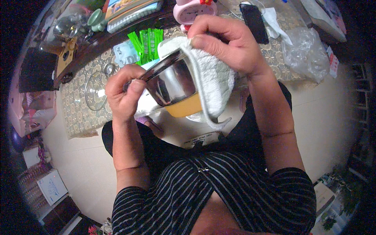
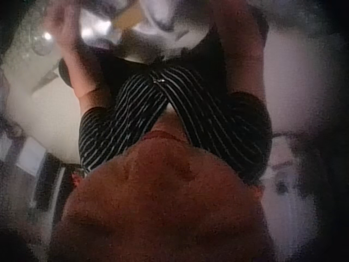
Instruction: The person wipes a small metal container with a cloth, cleaning the interior, exterior, and lid. The person rotates the container and uses different parts of the cloth to wipe various surfaces.
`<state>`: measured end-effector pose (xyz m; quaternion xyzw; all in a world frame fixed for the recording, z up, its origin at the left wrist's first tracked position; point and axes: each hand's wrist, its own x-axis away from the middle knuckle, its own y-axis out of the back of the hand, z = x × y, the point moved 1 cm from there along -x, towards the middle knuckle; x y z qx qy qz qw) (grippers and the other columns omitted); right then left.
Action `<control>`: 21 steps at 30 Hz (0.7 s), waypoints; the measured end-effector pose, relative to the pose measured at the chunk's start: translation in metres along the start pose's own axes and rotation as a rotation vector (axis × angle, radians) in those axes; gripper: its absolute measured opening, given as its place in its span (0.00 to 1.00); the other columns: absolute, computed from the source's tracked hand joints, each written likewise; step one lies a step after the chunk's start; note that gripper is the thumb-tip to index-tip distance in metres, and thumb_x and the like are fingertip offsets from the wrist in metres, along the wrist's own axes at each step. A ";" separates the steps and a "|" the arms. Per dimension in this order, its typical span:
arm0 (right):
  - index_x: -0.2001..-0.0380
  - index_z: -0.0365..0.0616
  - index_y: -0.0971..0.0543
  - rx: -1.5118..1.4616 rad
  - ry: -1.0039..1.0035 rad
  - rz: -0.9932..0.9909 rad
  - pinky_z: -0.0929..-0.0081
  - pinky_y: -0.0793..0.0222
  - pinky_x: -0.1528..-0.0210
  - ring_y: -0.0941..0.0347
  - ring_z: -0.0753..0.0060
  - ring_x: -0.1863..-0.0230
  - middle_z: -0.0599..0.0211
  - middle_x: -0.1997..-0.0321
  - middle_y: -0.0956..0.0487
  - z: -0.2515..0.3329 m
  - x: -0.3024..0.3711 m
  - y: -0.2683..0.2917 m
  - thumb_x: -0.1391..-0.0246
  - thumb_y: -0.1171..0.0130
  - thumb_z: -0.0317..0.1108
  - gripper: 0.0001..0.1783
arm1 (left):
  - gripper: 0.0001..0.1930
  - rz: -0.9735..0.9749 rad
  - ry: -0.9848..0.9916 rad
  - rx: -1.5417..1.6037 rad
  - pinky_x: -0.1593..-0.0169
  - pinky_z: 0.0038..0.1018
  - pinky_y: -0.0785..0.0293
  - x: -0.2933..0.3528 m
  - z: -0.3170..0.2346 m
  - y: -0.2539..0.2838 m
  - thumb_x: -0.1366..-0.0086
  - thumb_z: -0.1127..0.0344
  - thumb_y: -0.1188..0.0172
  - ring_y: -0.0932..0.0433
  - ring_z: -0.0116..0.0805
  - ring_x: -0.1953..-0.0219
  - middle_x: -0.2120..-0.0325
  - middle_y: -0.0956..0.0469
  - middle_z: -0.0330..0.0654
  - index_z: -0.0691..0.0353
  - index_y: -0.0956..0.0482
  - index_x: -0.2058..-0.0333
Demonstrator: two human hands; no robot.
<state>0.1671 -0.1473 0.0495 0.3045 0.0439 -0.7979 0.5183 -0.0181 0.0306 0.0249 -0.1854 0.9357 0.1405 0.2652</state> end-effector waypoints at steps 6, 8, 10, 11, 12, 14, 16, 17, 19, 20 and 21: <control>0.68 0.38 0.22 0.186 0.190 0.123 0.73 0.33 0.60 0.27 0.66 0.65 0.66 0.70 0.24 0.016 0.000 -0.013 0.46 0.37 0.29 0.06 | 0.11 0.281 0.087 -0.214 0.76 0.21 0.32 -0.004 -0.022 -0.018 0.41 0.63 0.33 0.24 0.26 0.82 0.84 0.23 0.36 0.64 0.20 0.76; 0.68 0.39 0.22 0.142 0.209 0.068 0.72 0.32 0.58 0.26 0.65 0.64 0.66 0.68 0.24 0.014 -0.002 -0.016 0.48 0.36 0.28 0.06 | 0.12 0.207 0.111 -0.143 0.77 0.20 0.33 -0.003 -0.024 -0.023 0.37 0.64 0.36 0.24 0.24 0.82 0.84 0.23 0.36 0.65 0.21 0.77; 0.68 0.40 0.22 0.274 0.244 -0.109 0.71 0.32 0.56 0.26 0.64 0.62 0.66 0.65 0.24 0.010 -0.005 -0.017 0.52 0.34 0.26 0.07 | 0.14 0.125 0.163 -0.119 0.77 0.18 0.35 -0.002 -0.022 -0.024 0.35 0.64 0.38 0.26 0.22 0.82 0.84 0.24 0.35 0.66 0.22 0.77; 0.68 0.40 0.21 0.352 0.276 -0.183 0.71 0.32 0.55 0.27 0.64 0.61 0.66 0.63 0.24 0.009 -0.006 -0.017 0.53 0.33 0.25 0.08 | 0.14 0.058 0.210 -0.110 0.77 0.18 0.35 -0.001 -0.020 -0.026 0.34 0.64 0.39 0.27 0.21 0.82 0.84 0.25 0.34 0.66 0.22 0.77; 0.68 0.40 0.21 0.416 0.285 -0.213 0.71 0.31 0.54 0.27 0.64 0.59 0.66 0.62 0.25 0.008 -0.005 -0.017 0.55 0.32 0.25 0.10 | 0.15 -0.007 0.259 -0.101 0.78 0.18 0.36 0.000 -0.018 -0.026 0.34 0.64 0.39 0.28 0.20 0.82 0.84 0.26 0.33 0.66 0.22 0.77; 0.67 0.41 0.21 0.564 0.308 -0.248 0.71 0.31 0.53 0.27 0.65 0.56 0.65 0.60 0.25 0.009 -0.004 -0.020 0.57 0.30 0.24 0.12 | 0.14 -0.040 0.319 -0.116 0.78 0.18 0.37 0.001 -0.014 -0.027 0.33 0.63 0.40 0.30 0.19 0.81 0.84 0.28 0.33 0.67 0.20 0.74; 0.62 0.43 0.21 0.572 0.251 -0.234 0.67 0.30 0.51 0.27 0.62 0.53 0.63 0.56 0.25 0.012 0.002 -0.033 0.58 0.32 0.24 0.16 | 0.13 -0.070 0.274 -0.218 0.78 0.18 0.37 0.002 -0.012 -0.028 0.32 0.62 0.40 0.30 0.19 0.81 0.84 0.28 0.33 0.67 0.19 0.71; 0.61 0.43 0.21 0.578 0.256 -0.275 0.66 0.30 0.51 0.27 0.60 0.52 0.62 0.56 0.25 0.013 0.004 -0.044 0.58 0.32 0.24 0.17 | 0.13 -0.117 0.294 -0.176 0.78 0.18 0.37 0.003 -0.011 -0.028 0.32 0.62 0.41 0.30 0.19 0.81 0.83 0.28 0.33 0.67 0.19 0.70; 0.57 0.44 0.22 0.607 0.267 -0.340 0.64 0.29 0.49 0.27 0.55 0.51 0.59 0.51 0.26 0.014 0.008 -0.065 0.58 0.34 0.24 0.21 | 0.13 -0.215 0.358 -0.104 0.77 0.18 0.36 0.004 -0.009 -0.028 0.31 0.62 0.42 0.30 0.19 0.81 0.83 0.27 0.33 0.67 0.19 0.67; 0.56 0.43 0.22 0.600 0.270 -0.354 0.63 0.29 0.49 0.27 0.55 0.50 0.59 0.50 0.26 0.012 0.008 -0.071 0.58 0.34 0.25 0.21 | 0.13 -0.229 0.333 -0.103 0.77 0.18 0.36 0.004 -0.008 -0.028 0.30 0.62 0.42 0.30 0.19 0.80 0.82 0.27 0.33 0.67 0.19 0.67; 0.55 0.43 0.23 0.614 0.295 -0.356 0.63 0.29 0.48 0.27 0.54 0.50 0.58 0.50 0.26 0.010 0.009 -0.075 0.57 0.35 0.25 0.22 | 0.13 -0.241 0.309 -0.102 0.77 0.17 0.36 0.004 -0.007 -0.028 0.30 0.61 0.43 0.30 0.18 0.80 0.82 0.27 0.32 0.67 0.19 0.67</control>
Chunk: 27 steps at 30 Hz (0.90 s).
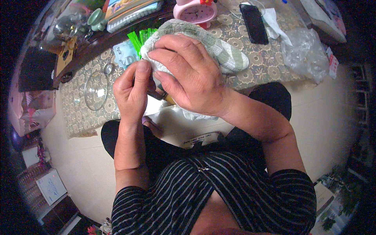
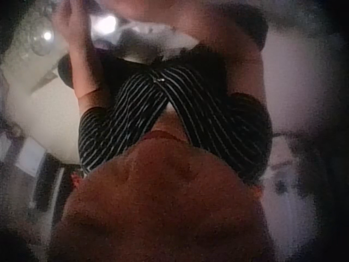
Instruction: The person wipes a small metal container with a cloth, cleaning the interior, exterior, and lid. The person rotates the container and uses different parts of the cloth to wipe various surfaces.
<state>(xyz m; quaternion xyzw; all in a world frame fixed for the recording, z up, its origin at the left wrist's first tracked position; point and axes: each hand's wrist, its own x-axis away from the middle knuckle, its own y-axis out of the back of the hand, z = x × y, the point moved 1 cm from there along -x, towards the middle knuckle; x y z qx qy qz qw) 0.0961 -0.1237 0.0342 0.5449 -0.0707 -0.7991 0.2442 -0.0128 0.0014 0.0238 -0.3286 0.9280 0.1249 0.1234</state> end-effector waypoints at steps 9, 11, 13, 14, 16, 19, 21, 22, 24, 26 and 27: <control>0.51 0.41 0.23 -0.152 -0.164 -0.033 0.72 0.29 0.50 0.25 0.66 0.52 0.60 0.53 0.22 -0.054 -0.005 0.011 0.41 0.43 0.33 0.15 | 0.17 0.050 -0.158 -0.088 0.75 0.20 0.39 0.000 0.004 0.006 0.30 0.62 0.43 0.35 0.20 0.79 0.83 0.31 0.32 0.67 0.24 0.76; 0.50 0.41 0.24 -0.330 -0.573 0.089 0.83 0.29 0.58 0.25 0.82 0.62 0.72 0.62 0.20 -0.067 -0.004 0.011 0.34 0.49 0.37 0.16 | 0.17 0.077 -0.220 -0.126 0.75 0.21 0.40 0.000 0.003 0.005 0.30 0.62 0.43 0.37 0.20 0.79 0.84 0.32 0.32 0.67 0.25 0.77; 0.54 0.40 0.22 -0.469 -0.747 0.065 0.72 0.27 0.57 0.22 0.70 0.63 0.59 0.65 0.18 -0.073 -0.003 0.008 0.37 0.45 0.39 0.15 | 0.17 0.097 -0.255 -0.142 0.75 0.21 0.41 0.001 0.001 0.003 0.31 0.62 0.43 0.37 0.21 0.80 0.84 0.33 0.33 0.67 0.26 0.78; 0.53 0.40 0.23 -0.462 -0.667 0.068 0.72 0.27 0.57 0.22 0.70 0.63 0.59 0.66 0.18 -0.072 -0.002 0.007 0.37 0.46 0.39 0.16 | 0.16 0.078 -0.262 -0.132 0.76 0.20 0.41 0.001 0.001 0.001 0.31 0.63 0.43 0.37 0.20 0.80 0.84 0.32 0.32 0.67 0.25 0.77; 0.51 0.40 0.24 -0.362 -0.704 0.082 0.71 0.27 0.58 0.22 0.71 0.64 0.58 0.67 0.19 -0.065 0.003 0.001 0.37 0.46 0.40 0.17 | 0.16 -0.001 -0.163 -0.120 0.76 0.20 0.41 0.004 0.000 -0.002 0.31 0.62 0.43 0.37 0.19 0.80 0.84 0.32 0.31 0.67 0.23 0.76; 0.41 0.39 0.30 -0.123 -0.332 0.083 0.67 0.29 0.49 0.24 0.66 0.54 0.52 0.47 0.25 -0.038 0.006 -0.002 0.37 0.47 0.40 0.24 | 0.14 -0.057 -0.021 -0.071 0.74 0.18 0.37 0.006 -0.001 -0.001 0.30 0.62 0.44 0.33 0.19 0.77 0.79 0.28 0.33 0.67 0.21 0.69; 0.40 0.39 0.31 0.057 -0.196 0.095 0.61 0.34 0.43 0.27 0.57 0.47 0.50 0.41 0.29 -0.018 0.007 -0.002 0.40 0.45 0.39 0.27 | 0.12 -0.096 0.075 -0.044 0.70 0.18 0.32 0.006 0.001 0.000 0.29 0.64 0.45 0.27 0.20 0.72 0.71 0.22 0.37 0.69 0.20 0.61; 0.40 0.39 0.31 0.150 -0.138 0.100 0.58 0.36 0.39 0.29 0.53 0.43 0.49 0.39 0.31 -0.007 0.008 -0.002 0.41 0.43 0.39 0.29 | 0.12 -0.083 0.040 0.003 0.68 0.17 0.32 0.006 0.001 0.000 0.29 0.64 0.45 0.27 0.20 0.70 0.69 0.22 0.36 0.69 0.20 0.60; 0.39 0.40 0.31 0.126 -0.085 0.145 0.53 0.41 0.36 0.34 0.48 0.39 0.50 0.37 0.32 0.012 0.009 -0.004 0.45 0.42 0.40 0.31 | 0.13 -0.131 0.054 0.035 0.65 0.16 0.32 0.005 0.006 -0.001 0.29 0.64 0.45 0.27 0.19 0.68 0.68 0.22 0.36 0.69 0.20 0.58; 0.40 0.42 0.30 0.151 -0.002 0.164 0.50 0.43 0.34 0.35 0.46 0.37 0.52 0.37 0.31 0.015 0.009 -0.006 0.47 0.41 0.38 0.31 | 0.13 -0.150 0.077 0.049 0.64 0.17 0.33 0.004 0.009 -0.001 0.29 0.64 0.45 0.28 0.19 0.68 0.67 0.22 0.35 0.69 0.20 0.58; 0.40 0.41 0.30 0.151 -0.021 0.156 0.51 0.42 0.34 0.35 0.46 0.37 0.52 0.37 0.31 0.014 0.009 -0.007 0.46 0.41 0.37 0.30 | 0.13 -0.148 0.088 0.053 0.64 0.17 0.32 0.004 0.009 0.000 0.29 0.64 0.45 0.28 0.20 0.68 0.67 0.22 0.35 0.69 0.20 0.58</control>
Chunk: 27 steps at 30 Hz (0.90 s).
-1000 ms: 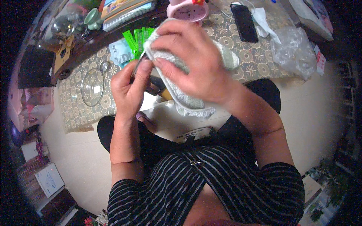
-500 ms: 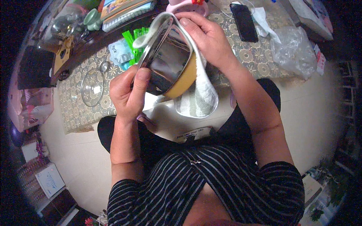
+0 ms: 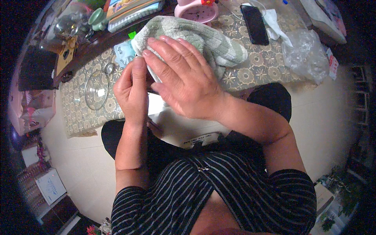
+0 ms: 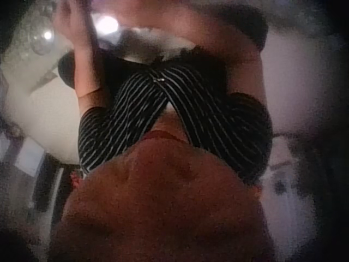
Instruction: The person wipes a small metal container with a cloth, cleaning the interior, exterior, and lid. The person rotates the container and uses different parts of the cloth to wipe various surfaces.
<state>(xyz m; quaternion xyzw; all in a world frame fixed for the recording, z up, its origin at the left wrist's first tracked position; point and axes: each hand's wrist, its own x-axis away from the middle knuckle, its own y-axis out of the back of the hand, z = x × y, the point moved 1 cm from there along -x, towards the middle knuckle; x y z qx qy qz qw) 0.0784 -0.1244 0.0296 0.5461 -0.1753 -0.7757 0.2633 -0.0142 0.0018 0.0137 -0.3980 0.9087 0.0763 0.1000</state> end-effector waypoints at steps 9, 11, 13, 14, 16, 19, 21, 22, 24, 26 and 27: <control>0.43 0.36 0.29 -0.328 -0.241 -0.111 0.68 0.35 0.41 0.27 0.58 0.43 0.50 0.45 0.25 -0.061 -0.007 -0.003 0.33 0.54 0.38 0.22 | 0.15 0.097 -0.325 -0.182 0.74 0.20 0.38 0.004 -0.001 -0.002 0.31 0.64 0.44 0.34 0.21 0.78 0.83 0.28 0.34 0.67 0.24 0.75; 0.46 0.35 0.27 -0.539 -0.424 -0.042 0.65 0.33 0.44 0.26 0.58 0.48 0.49 0.52 0.22 -0.071 -0.005 0.001 0.35 0.51 0.39 0.21 | 0.15 0.144 -0.392 -0.186 0.74 0.20 0.38 0.003 0.002 0.000 0.31 0.64 0.44 0.34 0.21 0.79 0.83 0.29 0.34 0.67 0.24 0.76; 0.44 0.37 0.27 -0.663 -0.549 0.069 0.73 0.36 0.42 0.29 0.74 0.48 0.63 0.50 0.22 -0.082 -0.006 0.003 0.31 0.56 0.45 0.24 | 0.16 0.162 -0.373 -0.146 0.73 0.20 0.38 0.002 0.006 0.004 0.30 0.64 0.45 0.34 0.21 0.79 0.83 0.29 0.34 0.67 0.24 0.75; 0.44 0.38 0.26 -0.716 -0.586 0.091 0.74 0.36 0.42 0.29 0.74 0.48 0.63 0.50 0.22 -0.087 -0.007 0.004 0.31 0.56 0.46 0.24 | 0.16 0.156 -0.320 -0.103 0.73 0.20 0.38 0.002 0.008 0.005 0.30 0.63 0.45 0.34 0.22 0.79 0.82 0.28 0.34 0.68 0.24 0.75; 0.44 0.38 0.26 -0.810 -0.717 0.148 0.76 0.36 0.42 0.28 0.74 0.47 0.64 0.49 0.22 -0.094 -0.008 0.005 0.32 0.54 0.46 0.24 | 0.16 0.131 -0.251 -0.015 0.72 0.20 0.36 0.002 0.011 0.008 0.30 0.63 0.45 0.33 0.22 0.78 0.81 0.28 0.35 0.68 0.23 0.74; 0.45 0.39 0.25 -1.186 -0.965 0.033 0.75 0.32 0.44 0.25 0.74 0.49 0.63 0.50 0.21 -0.095 -0.004 0.004 0.35 0.49 0.45 0.24 | 0.16 0.089 -0.194 0.115 0.73 0.21 0.34 0.004 0.009 0.007 0.29 0.61 0.46 0.31 0.23 0.78 0.79 0.27 0.37 0.68 0.23 0.71; 0.47 0.41 0.23 -1.350 -1.087 -0.076 0.74 0.28 0.47 0.22 0.72 0.53 0.63 0.53 0.19 -0.090 0.000 0.002 0.39 0.43 0.47 0.24 | 0.16 0.072 -0.143 0.201 0.76 0.22 0.31 0.007 0.004 0.005 0.28 0.59 0.49 0.29 0.24 0.79 0.78 0.25 0.38 0.67 0.24 0.68; 0.48 0.41 0.23 -1.396 -1.129 -0.097 0.73 0.28 0.47 0.22 0.72 0.53 0.63 0.53 0.19 -0.087 0.001 0.000 0.40 0.42 0.48 0.25 | 0.16 0.060 -0.118 0.245 0.78 0.23 0.30 0.007 0.001 0.004 0.28 0.58 0.50 0.28 0.24 0.80 0.77 0.24 0.38 0.66 0.24 0.66; 0.49 0.42 0.23 -1.488 -1.215 -0.141 0.72 0.27 0.48 0.22 0.71 0.55 0.64 0.55 0.19 -0.083 0.002 -0.006 0.42 0.41 0.50 0.25 | 0.17 -0.048 -0.057 0.234 0.80 0.20 0.36 0.005 -0.002 0.000 0.27 0.55 0.49 0.32 0.21 0.82 0.81 0.27 0.34 0.64 0.23 0.66; 0.50 0.42 0.23 -1.557 -1.198 -0.188 0.71 0.26 0.48 0.22 0.71 0.55 0.64 0.55 0.19 -0.079 0.004 -0.013 0.43 0.40 0.52 0.27 | 0.20 -0.102 -0.030 0.247 0.80 0.19 0.35 0.000 -0.003 -0.001 0.27 0.54 0.50 0.30 0.23 0.85 0.82 0.27 0.36 0.67 0.22 0.65; 0.50 0.41 0.23 -1.551 -1.243 -0.225 0.71 0.26 0.48 0.22 0.70 0.55 0.64 0.55 0.19 -0.079 0.005 -0.017 0.42 0.41 0.52 0.27 | 0.19 -0.123 -0.021 0.242 0.80 0.19 0.35 0.000 -0.004 -0.002 0.28 0.53 0.49 0.31 0.22 0.85 0.82 0.27 0.34 0.66 0.22 0.65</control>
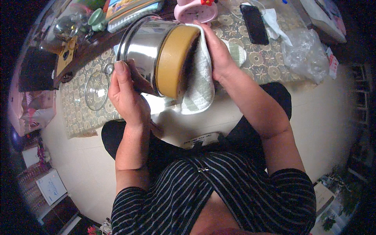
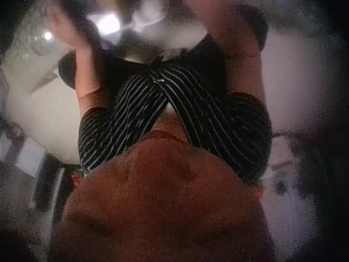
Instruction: The person wipes a small metal container with a cloth, cleaning the interior, exterior, and lid. The person rotates the container and uses different parts of the cloth to wipe various surfaces.
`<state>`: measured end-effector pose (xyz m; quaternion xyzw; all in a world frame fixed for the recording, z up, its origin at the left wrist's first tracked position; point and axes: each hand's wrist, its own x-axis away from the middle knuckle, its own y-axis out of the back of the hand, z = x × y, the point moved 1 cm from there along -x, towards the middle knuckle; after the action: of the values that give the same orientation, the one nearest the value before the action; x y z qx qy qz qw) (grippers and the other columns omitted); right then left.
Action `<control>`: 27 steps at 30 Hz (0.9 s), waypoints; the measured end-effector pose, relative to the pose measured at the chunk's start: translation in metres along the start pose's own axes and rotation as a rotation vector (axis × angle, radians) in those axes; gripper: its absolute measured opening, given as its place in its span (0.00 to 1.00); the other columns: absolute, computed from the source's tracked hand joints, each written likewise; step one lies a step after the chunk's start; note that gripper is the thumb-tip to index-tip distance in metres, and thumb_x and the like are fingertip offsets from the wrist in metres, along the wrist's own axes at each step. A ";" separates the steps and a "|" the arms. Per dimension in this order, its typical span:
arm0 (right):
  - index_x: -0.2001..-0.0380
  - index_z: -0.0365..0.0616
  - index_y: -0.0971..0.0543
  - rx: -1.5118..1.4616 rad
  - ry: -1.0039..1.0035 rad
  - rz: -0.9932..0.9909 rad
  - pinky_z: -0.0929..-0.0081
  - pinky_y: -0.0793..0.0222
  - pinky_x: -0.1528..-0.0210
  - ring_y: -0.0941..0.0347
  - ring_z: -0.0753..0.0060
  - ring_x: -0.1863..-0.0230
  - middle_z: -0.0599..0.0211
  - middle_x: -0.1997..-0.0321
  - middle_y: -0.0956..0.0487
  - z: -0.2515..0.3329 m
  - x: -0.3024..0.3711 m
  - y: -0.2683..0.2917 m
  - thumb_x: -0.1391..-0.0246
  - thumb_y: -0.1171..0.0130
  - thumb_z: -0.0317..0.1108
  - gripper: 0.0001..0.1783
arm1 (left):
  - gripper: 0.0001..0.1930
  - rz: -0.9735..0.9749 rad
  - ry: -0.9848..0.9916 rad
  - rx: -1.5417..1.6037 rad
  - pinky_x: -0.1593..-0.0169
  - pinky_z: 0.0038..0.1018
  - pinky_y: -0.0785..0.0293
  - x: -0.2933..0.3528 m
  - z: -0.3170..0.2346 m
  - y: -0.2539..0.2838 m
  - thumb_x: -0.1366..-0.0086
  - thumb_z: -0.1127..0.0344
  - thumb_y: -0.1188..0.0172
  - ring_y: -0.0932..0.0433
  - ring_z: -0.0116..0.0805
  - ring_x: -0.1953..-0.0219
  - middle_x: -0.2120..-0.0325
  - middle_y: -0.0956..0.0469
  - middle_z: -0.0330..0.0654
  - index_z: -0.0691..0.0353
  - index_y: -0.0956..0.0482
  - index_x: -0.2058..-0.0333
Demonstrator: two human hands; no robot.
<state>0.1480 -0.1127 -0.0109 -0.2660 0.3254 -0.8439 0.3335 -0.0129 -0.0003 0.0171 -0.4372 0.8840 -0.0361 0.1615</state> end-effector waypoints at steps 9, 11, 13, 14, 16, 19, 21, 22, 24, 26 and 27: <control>0.59 0.43 0.21 0.113 0.238 -0.061 0.76 0.28 0.56 0.24 0.76 0.62 0.69 0.63 0.20 -0.002 -0.011 0.023 0.42 0.41 0.46 0.17 | 0.12 0.100 0.028 -0.098 0.74 0.19 0.28 0.011 0.003 -0.012 0.32 0.60 0.40 0.26 0.22 0.80 0.79 0.24 0.34 0.64 0.20 0.63; 0.66 0.45 0.20 0.238 0.365 -0.033 0.79 0.32 0.63 0.27 0.80 0.68 0.74 0.69 0.23 0.001 -0.012 0.022 0.40 0.43 0.43 0.12 | 0.10 0.126 0.030 -0.073 0.68 0.21 0.27 0.008 0.003 -0.009 0.34 0.64 0.38 0.25 0.23 0.74 0.73 0.22 0.37 0.65 0.21 0.61; 0.66 0.43 0.20 0.276 0.442 -0.036 0.81 0.33 0.64 0.30 0.84 0.69 0.76 0.71 0.24 0.003 -0.011 0.017 0.37 0.46 0.40 0.12 | 0.09 0.113 0.029 -0.059 0.61 0.22 0.28 0.008 0.001 -0.005 0.33 0.65 0.40 0.24 0.25 0.67 0.67 0.20 0.40 0.65 0.21 0.59; 0.66 0.42 0.20 0.327 0.498 -0.047 0.82 0.33 0.64 0.31 0.84 0.69 0.76 0.71 0.24 0.005 -0.010 0.014 0.37 0.46 0.40 0.13 | 0.09 0.123 0.026 -0.069 0.59 0.23 0.28 0.006 0.001 -0.003 0.33 0.66 0.41 0.23 0.26 0.65 0.65 0.20 0.41 0.65 0.21 0.59; 0.63 0.40 0.21 0.527 0.606 -0.032 0.82 0.34 0.63 0.32 0.86 0.67 0.75 0.70 0.24 0.009 -0.006 0.007 0.36 0.48 0.37 0.12 | 0.09 0.126 0.009 -0.089 0.57 0.23 0.28 0.004 0.000 0.001 0.33 0.67 0.41 0.23 0.26 0.64 0.63 0.19 0.42 0.65 0.21 0.58; 0.63 0.40 0.22 0.627 0.735 0.034 0.82 0.34 0.60 0.31 0.86 0.65 0.75 0.70 0.23 0.013 0.001 0.000 0.37 0.47 0.34 0.10 | 0.09 0.111 -0.032 -0.109 0.59 0.22 0.28 0.004 -0.003 0.004 0.33 0.69 0.42 0.23 0.26 0.63 0.62 0.19 0.43 0.67 0.22 0.57; 0.62 0.40 0.21 0.605 0.736 0.074 0.79 0.33 0.55 0.29 0.83 0.60 0.72 0.66 0.22 0.015 0.006 -0.003 0.39 0.47 0.31 0.08 | 0.09 0.122 -0.075 -0.132 0.60 0.21 0.28 0.005 -0.005 0.005 0.33 0.70 0.42 0.23 0.26 0.64 0.62 0.19 0.42 0.68 0.22 0.57; 0.62 0.40 0.21 0.630 0.787 0.088 0.77 0.32 0.54 0.28 0.80 0.59 0.71 0.65 0.22 0.016 0.007 -0.005 0.40 0.47 0.30 0.08 | 0.09 0.122 -0.092 -0.149 0.60 0.21 0.28 0.004 -0.006 0.005 0.33 0.70 0.42 0.23 0.25 0.64 0.63 0.19 0.42 0.68 0.22 0.57; 0.60 0.41 0.21 0.764 0.967 0.164 0.74 0.32 0.51 0.27 0.75 0.57 0.68 0.61 0.22 0.018 0.011 -0.010 0.42 0.47 0.29 0.09 | 0.10 0.102 -0.103 -0.207 0.63 0.20 0.28 0.003 -0.005 0.005 0.33 0.69 0.42 0.23 0.24 0.67 0.65 0.19 0.41 0.68 0.21 0.56; 0.59 0.42 0.20 0.979 1.216 0.274 0.71 0.32 0.48 0.27 0.70 0.54 0.65 0.56 0.23 0.018 0.016 -0.017 0.46 0.47 0.27 0.12 | 0.10 0.072 -0.076 -0.243 0.66 0.19 0.28 0.001 -0.003 0.005 0.33 0.68 0.41 0.24 0.23 0.69 0.67 0.19 0.40 0.68 0.21 0.57; 0.60 0.43 0.19 1.044 1.264 0.331 0.69 0.32 0.48 0.27 0.66 0.54 0.64 0.56 0.23 0.018 0.019 -0.019 0.49 0.45 0.27 0.12 | 0.10 0.053 -0.044 -0.250 0.68 0.19 0.28 0.000 -0.001 0.005 0.33 0.68 0.41 0.24 0.22 0.70 0.67 0.19 0.39 0.68 0.21 0.57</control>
<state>0.1402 -0.1226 0.0190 0.4974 0.0533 -0.8165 0.2882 -0.0166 0.0028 0.0170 -0.4310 0.8892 0.0881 0.1259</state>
